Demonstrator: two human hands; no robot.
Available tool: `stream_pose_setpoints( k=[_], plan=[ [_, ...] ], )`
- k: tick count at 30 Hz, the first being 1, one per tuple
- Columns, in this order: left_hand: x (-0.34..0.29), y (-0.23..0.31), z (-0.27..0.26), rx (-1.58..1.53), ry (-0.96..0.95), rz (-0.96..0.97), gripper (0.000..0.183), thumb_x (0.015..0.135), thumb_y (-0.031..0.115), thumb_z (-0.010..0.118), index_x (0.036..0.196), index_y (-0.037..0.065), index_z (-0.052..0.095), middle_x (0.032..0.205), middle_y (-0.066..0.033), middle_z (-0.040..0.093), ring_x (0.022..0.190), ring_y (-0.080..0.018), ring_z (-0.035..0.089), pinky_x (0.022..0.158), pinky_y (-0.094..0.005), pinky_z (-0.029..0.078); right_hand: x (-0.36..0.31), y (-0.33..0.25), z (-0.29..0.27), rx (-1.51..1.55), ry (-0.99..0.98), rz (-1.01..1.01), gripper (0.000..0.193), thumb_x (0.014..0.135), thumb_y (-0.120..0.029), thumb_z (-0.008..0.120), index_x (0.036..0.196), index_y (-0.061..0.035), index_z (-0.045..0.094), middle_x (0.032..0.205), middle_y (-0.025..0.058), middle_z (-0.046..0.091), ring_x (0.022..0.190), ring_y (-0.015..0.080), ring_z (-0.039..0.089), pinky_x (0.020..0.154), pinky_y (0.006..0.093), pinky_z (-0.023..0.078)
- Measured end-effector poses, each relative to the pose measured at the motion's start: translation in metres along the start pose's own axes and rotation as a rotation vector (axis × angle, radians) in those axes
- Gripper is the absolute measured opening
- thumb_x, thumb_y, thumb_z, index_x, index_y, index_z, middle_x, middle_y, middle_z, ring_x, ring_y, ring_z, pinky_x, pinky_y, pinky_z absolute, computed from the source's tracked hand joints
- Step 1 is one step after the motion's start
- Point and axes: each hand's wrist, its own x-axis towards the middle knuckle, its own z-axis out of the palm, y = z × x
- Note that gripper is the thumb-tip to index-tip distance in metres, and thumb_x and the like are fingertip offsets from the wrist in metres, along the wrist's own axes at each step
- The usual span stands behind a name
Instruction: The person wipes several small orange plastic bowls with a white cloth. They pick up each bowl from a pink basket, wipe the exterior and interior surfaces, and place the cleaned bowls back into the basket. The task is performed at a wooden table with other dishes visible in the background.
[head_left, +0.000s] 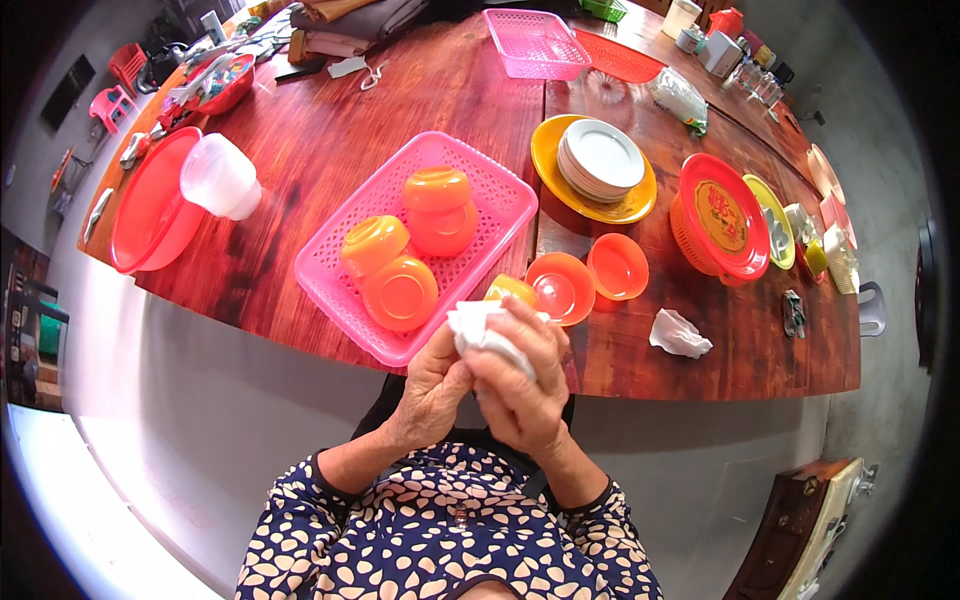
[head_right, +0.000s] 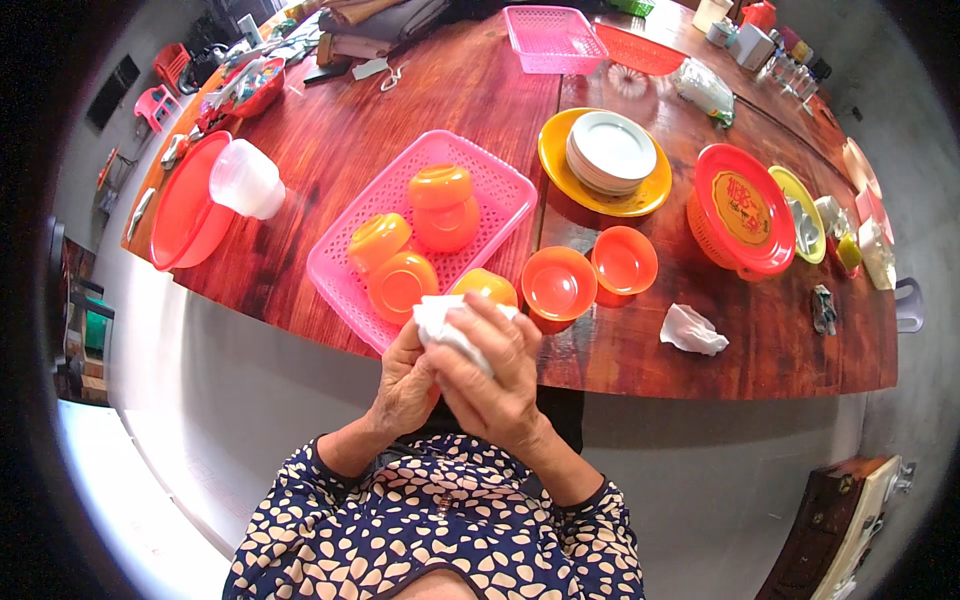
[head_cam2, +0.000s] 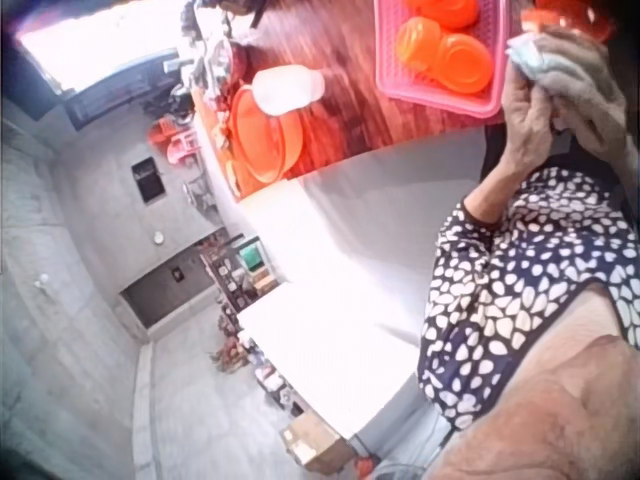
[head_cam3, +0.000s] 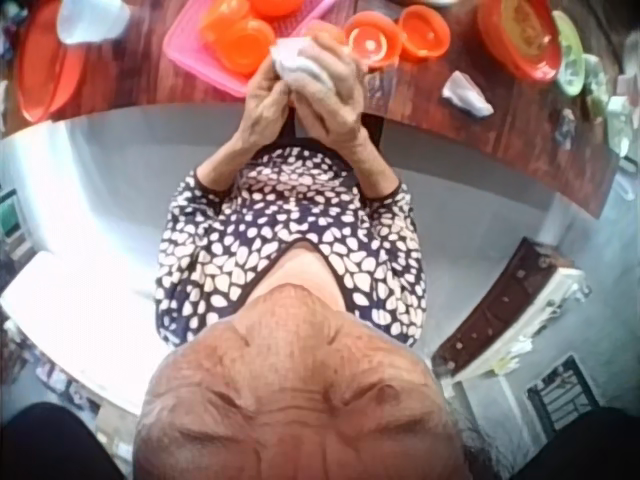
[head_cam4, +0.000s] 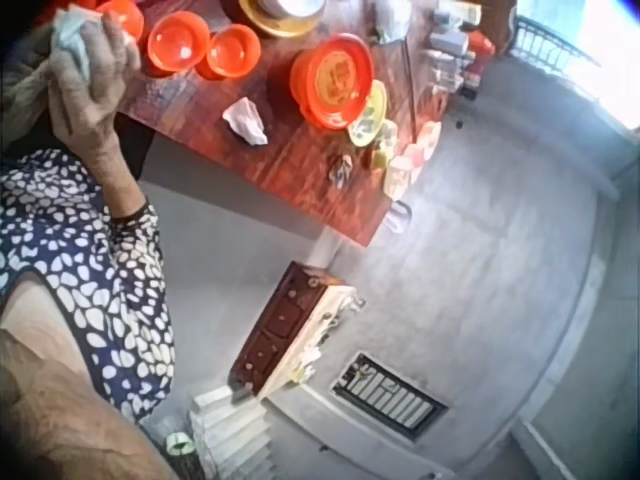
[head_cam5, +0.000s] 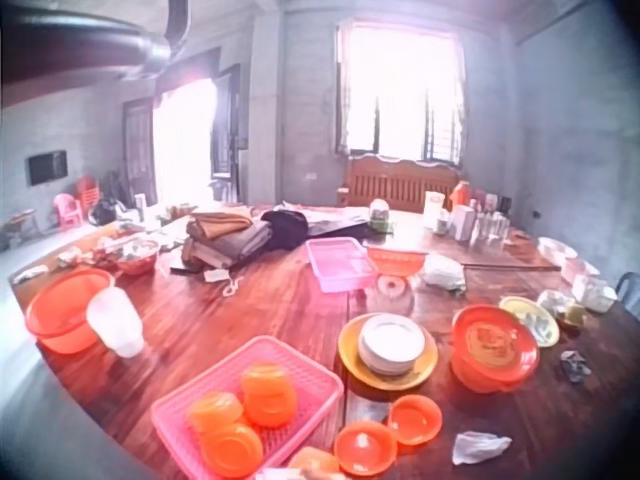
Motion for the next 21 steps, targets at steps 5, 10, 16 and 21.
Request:
stream_pose_setpoints(
  k=[5, 10, 16, 21],
  plan=[
    [-0.002, 0.006, -0.005, -0.022, -0.036, -0.071, 0.028, 0.100, 0.011, 0.045, 0.126, 0.002, 0.045, 0.116, -0.0037, 0.055, 0.106, -0.0092, 0.053, 0.094, -0.0263, 0.043, 0.007, 0.006, -0.002, -0.008, 0.008, -0.021, 0.027, 0.078, -0.011, 0.069, 0.104, -0.0101, 0.067, 0.119, 0.0135, 0.059, 0.115, 0.0332, 0.056, 0.103, 0.0429, 0.031],
    [0.000, 0.014, -0.009, -0.100, -0.120, -0.095, 0.016, 0.099, 0.010, 0.046, 0.113, 0.003, 0.049, 0.109, -0.0033, 0.057, 0.102, -0.0090, 0.054, 0.093, -0.0266, 0.043, 0.021, 0.025, -0.005, 0.402, 0.119, 0.328, 0.023, 0.080, 0.002, 0.062, 0.102, -0.0022, 0.065, 0.109, 0.0196, 0.060, 0.104, 0.0364, 0.059, 0.089, 0.0407, 0.047],
    [0.007, 0.009, -0.011, -0.428, 0.057, -0.068, 0.018, 0.097, 0.007, 0.047, 0.114, 0.003, 0.050, 0.117, -0.0098, 0.058, 0.110, -0.0174, 0.057, 0.098, -0.0327, 0.045, 0.001, 0.006, 0.003, 0.018, -0.006, -0.027, 0.023, 0.073, -0.008, 0.070, 0.097, -0.0103, 0.069, 0.118, 0.0128, 0.060, 0.115, 0.0319, 0.057, 0.102, 0.0425, 0.034],
    [0.008, 0.010, -0.014, -0.332, 0.057, -0.088, 0.017, 0.096, 0.008, 0.049, 0.112, 0.002, 0.051, 0.117, -0.0106, 0.059, 0.112, -0.0194, 0.056, 0.101, -0.0365, 0.043, 0.002, 0.010, -0.001, -0.006, -0.001, -0.010, 0.025, 0.075, -0.009, 0.069, 0.099, -0.0134, 0.069, 0.120, 0.0105, 0.060, 0.117, 0.0296, 0.056, 0.100, 0.0399, 0.034]
  ],
)
